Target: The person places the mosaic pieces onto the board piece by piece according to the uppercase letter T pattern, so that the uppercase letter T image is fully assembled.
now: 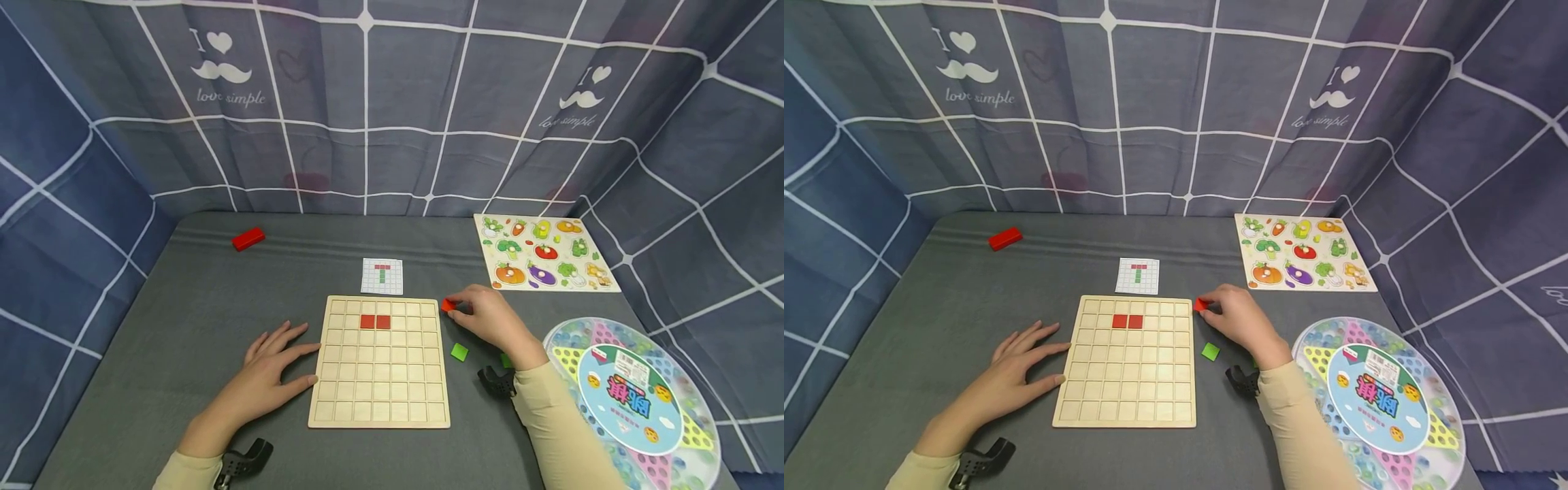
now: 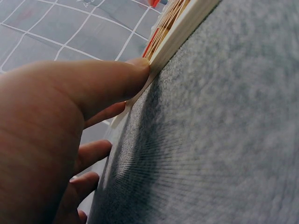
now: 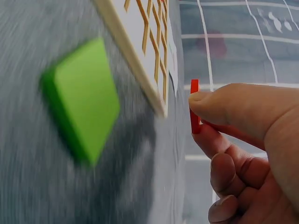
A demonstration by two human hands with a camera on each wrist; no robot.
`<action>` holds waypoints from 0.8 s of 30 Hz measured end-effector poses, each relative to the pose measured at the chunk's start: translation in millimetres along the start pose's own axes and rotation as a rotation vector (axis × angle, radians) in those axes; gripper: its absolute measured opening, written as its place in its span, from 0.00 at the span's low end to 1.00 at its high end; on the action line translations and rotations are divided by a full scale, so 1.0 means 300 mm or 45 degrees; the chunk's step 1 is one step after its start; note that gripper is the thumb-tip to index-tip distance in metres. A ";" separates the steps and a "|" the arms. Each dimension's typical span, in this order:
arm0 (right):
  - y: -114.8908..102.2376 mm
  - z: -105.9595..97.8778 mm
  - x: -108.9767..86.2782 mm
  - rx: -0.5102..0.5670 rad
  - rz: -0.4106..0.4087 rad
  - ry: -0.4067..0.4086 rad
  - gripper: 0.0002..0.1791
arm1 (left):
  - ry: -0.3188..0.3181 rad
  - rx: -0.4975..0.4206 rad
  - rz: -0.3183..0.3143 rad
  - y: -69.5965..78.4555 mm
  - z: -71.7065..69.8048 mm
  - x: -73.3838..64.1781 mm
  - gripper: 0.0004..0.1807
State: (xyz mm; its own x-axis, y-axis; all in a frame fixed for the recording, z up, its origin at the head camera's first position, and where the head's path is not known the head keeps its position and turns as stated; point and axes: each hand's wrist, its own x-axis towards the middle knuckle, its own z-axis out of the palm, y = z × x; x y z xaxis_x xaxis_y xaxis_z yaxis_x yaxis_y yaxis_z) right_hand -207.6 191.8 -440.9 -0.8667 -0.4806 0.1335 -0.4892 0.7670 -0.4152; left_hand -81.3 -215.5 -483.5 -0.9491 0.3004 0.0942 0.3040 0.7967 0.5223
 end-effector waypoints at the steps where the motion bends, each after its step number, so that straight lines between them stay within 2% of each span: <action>1: -0.011 0.006 0.007 0.000 -0.019 -0.009 0.15 | 0.001 0.000 0.002 0.000 0.000 0.000 0.29; 6: -0.063 0.036 0.039 0.008 -0.115 -0.055 0.15 | 0.015 -0.010 0.022 -0.001 -0.003 -0.002 0.29; 14: -0.132 0.074 0.077 0.037 -0.194 -0.135 0.13 | 0.011 -0.018 0.033 -0.003 -0.005 0.000 0.29; 24: -0.186 0.113 0.111 0.012 -0.322 -0.220 0.11 | 0.027 -0.021 0.043 -0.006 -0.005 -0.003 0.28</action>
State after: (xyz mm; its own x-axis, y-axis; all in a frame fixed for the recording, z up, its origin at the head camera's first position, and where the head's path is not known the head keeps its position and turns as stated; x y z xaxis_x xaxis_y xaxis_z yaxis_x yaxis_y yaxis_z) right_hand -205.7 118.6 -443.8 -0.6878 -0.7217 0.0786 -0.6856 0.6102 -0.3969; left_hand -81.0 -217.9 -483.3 -0.9399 0.3156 0.1300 0.3347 0.7776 0.5322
